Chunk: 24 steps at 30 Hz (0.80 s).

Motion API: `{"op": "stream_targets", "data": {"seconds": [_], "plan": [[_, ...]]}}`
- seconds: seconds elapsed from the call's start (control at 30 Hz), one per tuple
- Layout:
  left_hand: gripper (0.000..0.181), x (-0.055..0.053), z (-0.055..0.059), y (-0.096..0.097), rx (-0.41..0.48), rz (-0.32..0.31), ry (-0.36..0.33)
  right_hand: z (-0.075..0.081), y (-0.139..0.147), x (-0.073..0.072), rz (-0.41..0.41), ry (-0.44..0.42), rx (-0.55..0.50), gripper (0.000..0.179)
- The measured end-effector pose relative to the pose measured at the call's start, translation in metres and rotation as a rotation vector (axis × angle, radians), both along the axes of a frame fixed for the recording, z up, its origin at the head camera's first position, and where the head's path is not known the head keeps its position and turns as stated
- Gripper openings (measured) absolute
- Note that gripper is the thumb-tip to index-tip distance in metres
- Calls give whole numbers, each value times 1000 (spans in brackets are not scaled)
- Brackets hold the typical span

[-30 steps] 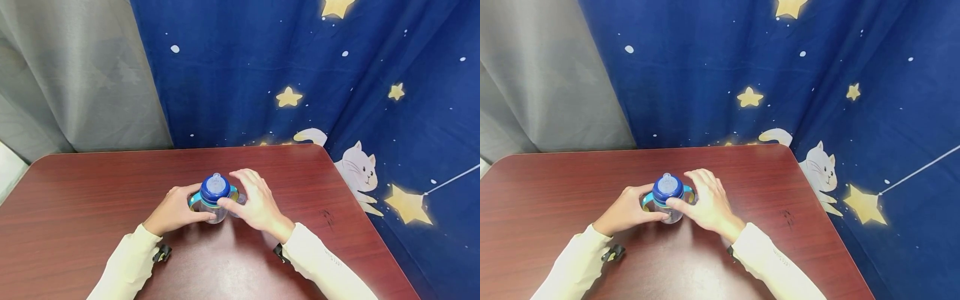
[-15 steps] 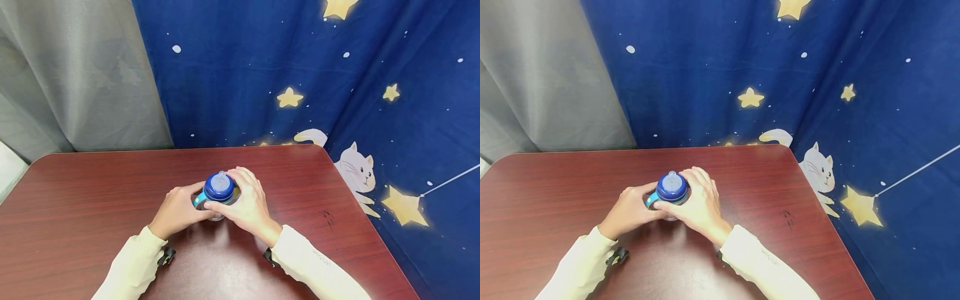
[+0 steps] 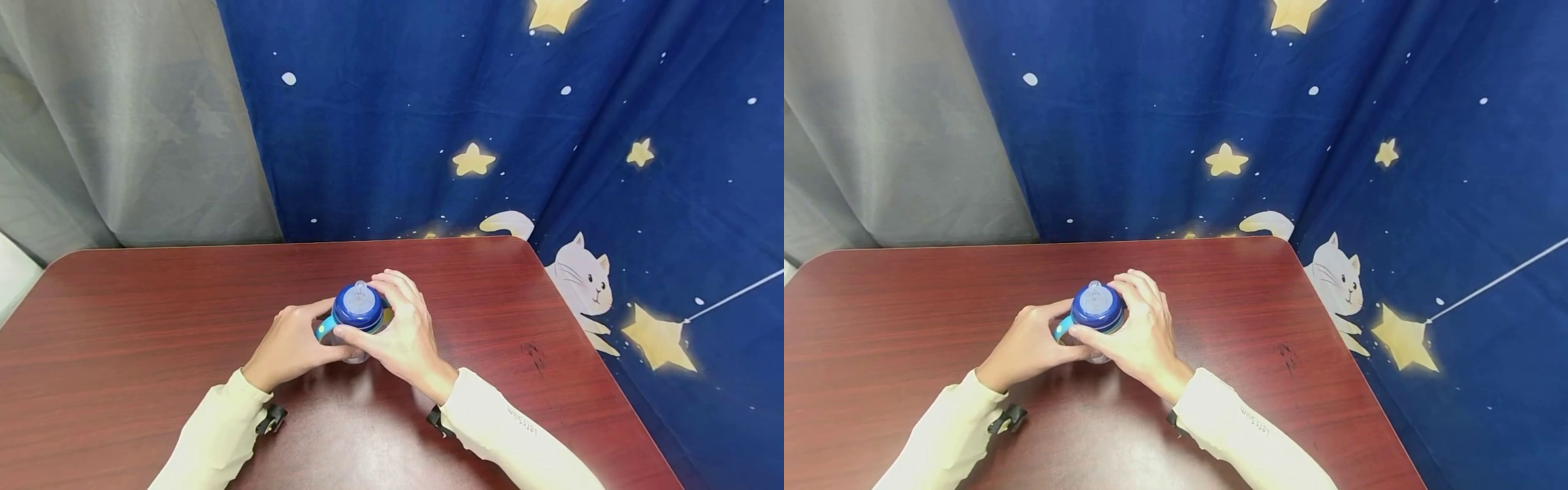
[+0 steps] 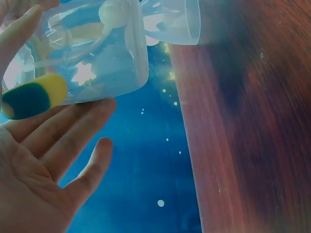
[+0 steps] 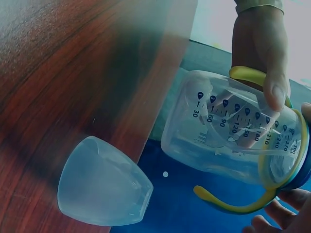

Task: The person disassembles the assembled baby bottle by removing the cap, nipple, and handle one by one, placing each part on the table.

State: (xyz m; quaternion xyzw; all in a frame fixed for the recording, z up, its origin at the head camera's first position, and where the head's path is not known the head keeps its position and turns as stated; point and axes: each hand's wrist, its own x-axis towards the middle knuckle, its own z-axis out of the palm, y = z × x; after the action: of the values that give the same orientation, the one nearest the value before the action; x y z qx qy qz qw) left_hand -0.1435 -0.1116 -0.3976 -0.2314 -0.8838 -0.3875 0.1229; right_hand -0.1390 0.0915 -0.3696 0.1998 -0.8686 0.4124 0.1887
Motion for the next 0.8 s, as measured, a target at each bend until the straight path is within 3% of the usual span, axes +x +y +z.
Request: {"op": "stream_targets", "data": {"seconds": [0.23,0.37,0.5,0.7,0.8], "plan": [[62,0,1,-1,7,-22,6,3,1,-1,42,12,-21,65],[61,-1,1,-3,27,-65,-1,4,3,-2,95,17,-15,65],[60,-2,3,-8,67,-133,-42,7,8,-8,233,-4,-35,65],[54,0,5,-11,111,-245,-176,11,18,-20,486,-116,-61,67],[52,0,6,-11,122,-295,-208,12,22,-24,588,-154,-57,66]]}}
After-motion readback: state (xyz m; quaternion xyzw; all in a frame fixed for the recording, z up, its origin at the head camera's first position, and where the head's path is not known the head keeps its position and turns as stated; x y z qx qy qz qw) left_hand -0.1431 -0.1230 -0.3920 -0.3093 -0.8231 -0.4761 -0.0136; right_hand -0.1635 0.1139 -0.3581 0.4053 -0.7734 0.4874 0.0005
